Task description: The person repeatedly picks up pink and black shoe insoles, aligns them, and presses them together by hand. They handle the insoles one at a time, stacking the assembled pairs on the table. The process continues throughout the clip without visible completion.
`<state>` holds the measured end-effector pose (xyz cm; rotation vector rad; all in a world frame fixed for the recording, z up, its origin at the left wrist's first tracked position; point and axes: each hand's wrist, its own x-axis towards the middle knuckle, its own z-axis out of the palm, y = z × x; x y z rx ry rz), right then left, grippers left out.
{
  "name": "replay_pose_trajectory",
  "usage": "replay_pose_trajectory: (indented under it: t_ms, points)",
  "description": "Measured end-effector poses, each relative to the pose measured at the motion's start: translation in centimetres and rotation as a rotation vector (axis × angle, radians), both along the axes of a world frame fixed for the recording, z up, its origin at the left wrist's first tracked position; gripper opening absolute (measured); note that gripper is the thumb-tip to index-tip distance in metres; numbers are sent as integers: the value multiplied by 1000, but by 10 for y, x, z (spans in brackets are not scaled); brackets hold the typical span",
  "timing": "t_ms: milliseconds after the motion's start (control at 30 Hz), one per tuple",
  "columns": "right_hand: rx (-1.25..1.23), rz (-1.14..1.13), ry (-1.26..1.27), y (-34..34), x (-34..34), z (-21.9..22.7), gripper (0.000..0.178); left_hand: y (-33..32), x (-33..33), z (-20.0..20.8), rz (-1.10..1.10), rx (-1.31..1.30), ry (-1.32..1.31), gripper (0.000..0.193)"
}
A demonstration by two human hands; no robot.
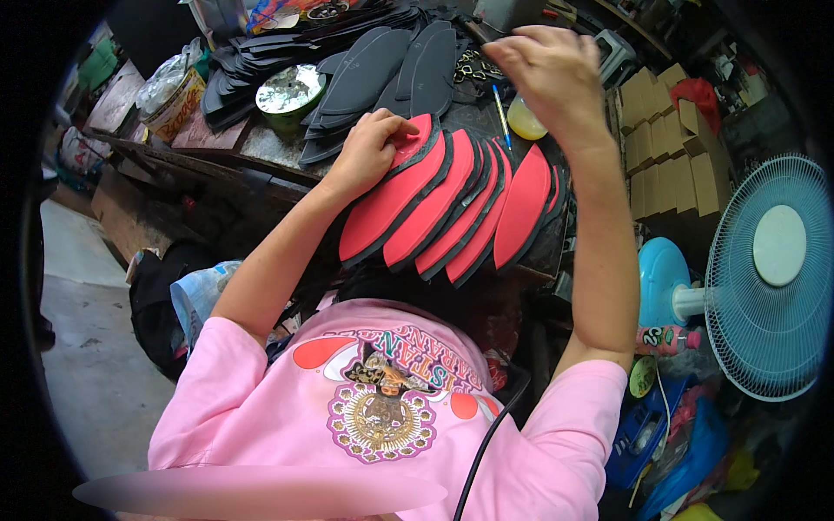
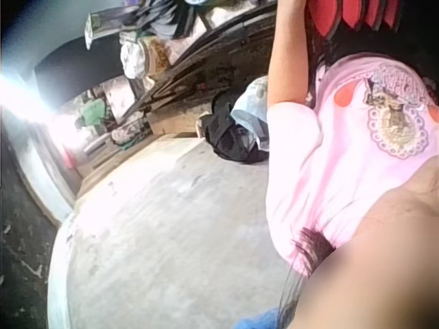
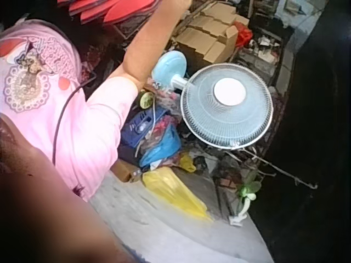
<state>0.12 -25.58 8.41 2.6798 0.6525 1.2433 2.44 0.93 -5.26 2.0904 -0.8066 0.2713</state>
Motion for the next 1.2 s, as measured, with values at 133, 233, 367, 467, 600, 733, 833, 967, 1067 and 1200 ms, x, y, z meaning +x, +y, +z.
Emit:
replay_pose_trajectory:
  t_ms: [133,233,367,467,600,733,833,967,1067,1200]
  points:
    - [305,-120,561,45,24,-37,51,0,-1,0,13,14,-32,35]
    - [283,-294,687,73,47,-65,78,0,0,2,-4,27,13,35]
    - [253,-357,781,89,67,-86,105,2,3,7,-70,-7,94,37]
    - [370,-332,761,82,78,-92,102,5,5,13,-127,-14,168,38]
    - [576,-258,520,61,82,-89,90,8,3,21,-158,80,183,35]
    - [849,-67,235,43,53,-64,81,15,-6,34,-140,78,149,34]
    - [796,122,268,36,5,-35,79,21,-19,53,-28,-63,-355,39]
    - [646,390,507,47,-70,-25,80,27,-43,84,121,87,-767,70]
    - [653,542,557,59,-99,-31,78,32,-61,95,-159,211,-495,67]
    - [836,419,613,47,-114,-38,71,33,-76,85,-320,161,-102,39]
